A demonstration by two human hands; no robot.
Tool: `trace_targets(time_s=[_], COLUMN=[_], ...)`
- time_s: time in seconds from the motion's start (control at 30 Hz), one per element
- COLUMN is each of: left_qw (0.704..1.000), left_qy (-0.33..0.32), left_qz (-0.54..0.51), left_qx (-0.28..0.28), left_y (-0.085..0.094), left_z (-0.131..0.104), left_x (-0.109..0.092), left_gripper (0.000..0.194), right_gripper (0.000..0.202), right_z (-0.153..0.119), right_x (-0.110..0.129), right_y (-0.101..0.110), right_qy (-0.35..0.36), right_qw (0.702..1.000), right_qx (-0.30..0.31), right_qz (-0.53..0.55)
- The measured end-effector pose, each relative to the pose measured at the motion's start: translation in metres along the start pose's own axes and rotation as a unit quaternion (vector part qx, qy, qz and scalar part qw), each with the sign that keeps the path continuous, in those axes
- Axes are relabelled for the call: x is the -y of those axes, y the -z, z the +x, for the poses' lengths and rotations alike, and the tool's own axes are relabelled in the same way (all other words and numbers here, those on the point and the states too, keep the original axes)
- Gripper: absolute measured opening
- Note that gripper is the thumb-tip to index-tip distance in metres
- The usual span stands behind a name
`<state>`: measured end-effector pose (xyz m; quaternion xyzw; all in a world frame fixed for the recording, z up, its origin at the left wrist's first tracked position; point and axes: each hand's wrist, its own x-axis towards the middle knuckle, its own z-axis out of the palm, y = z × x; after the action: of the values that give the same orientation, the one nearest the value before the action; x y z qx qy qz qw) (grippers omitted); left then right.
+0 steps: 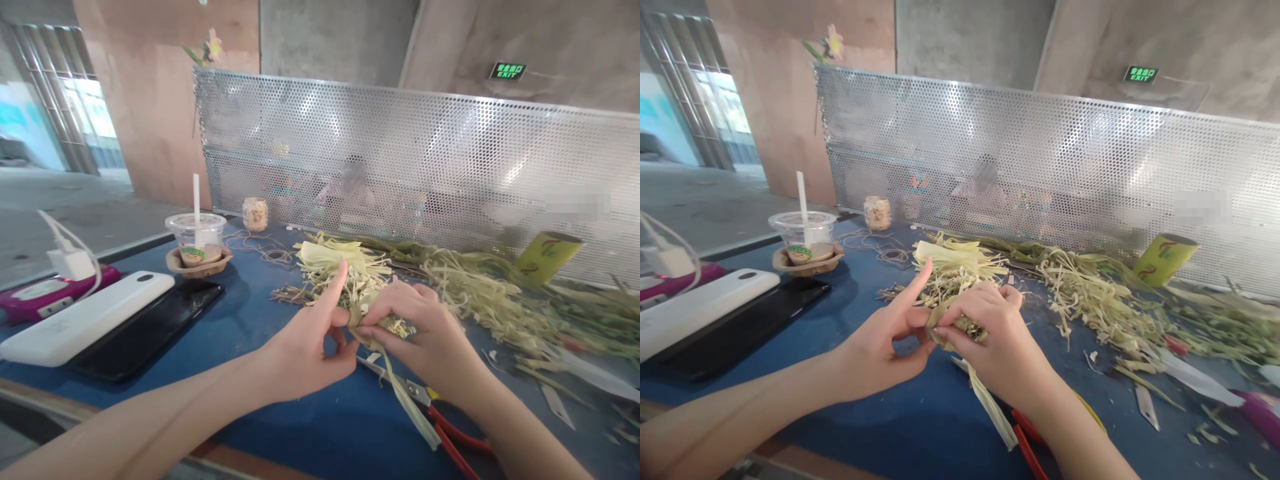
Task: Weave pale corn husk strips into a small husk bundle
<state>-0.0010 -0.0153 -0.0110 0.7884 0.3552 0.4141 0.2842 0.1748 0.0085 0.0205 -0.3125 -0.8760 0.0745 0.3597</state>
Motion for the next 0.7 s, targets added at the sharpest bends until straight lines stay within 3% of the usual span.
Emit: trace_targets(time_s=[0.33,0.57,0.7], left_qw=[0.996,0.984,0.963], left_qy=[-0.082,0.016,0.074], left_qz=[-0.02,-0.172,-0.254], left_qx=[-0.002,0.041,0.056], left_y=[-0.0005,0.001,0.0031], left_z=[-0.0002,-0.0007,0.0], left_x=[0.0057,0.0018,-0.0033], left_gripper=[0.085,0.085,0.084], right_gripper=[0.011,0.012,0.012], right_z=[0.0023,0.0048,0.0041], right_x=[-0.0035,-0.0063,-0.0067], right_y=[0.0057,0.0041,0.0054], right_qy=[-0.028,-0.075,-0.061], right_qw=[0.996,0.981,0.992], right_qx=[0.035,0.057,0.034], right_qz=[0.072,0.169,0.1])
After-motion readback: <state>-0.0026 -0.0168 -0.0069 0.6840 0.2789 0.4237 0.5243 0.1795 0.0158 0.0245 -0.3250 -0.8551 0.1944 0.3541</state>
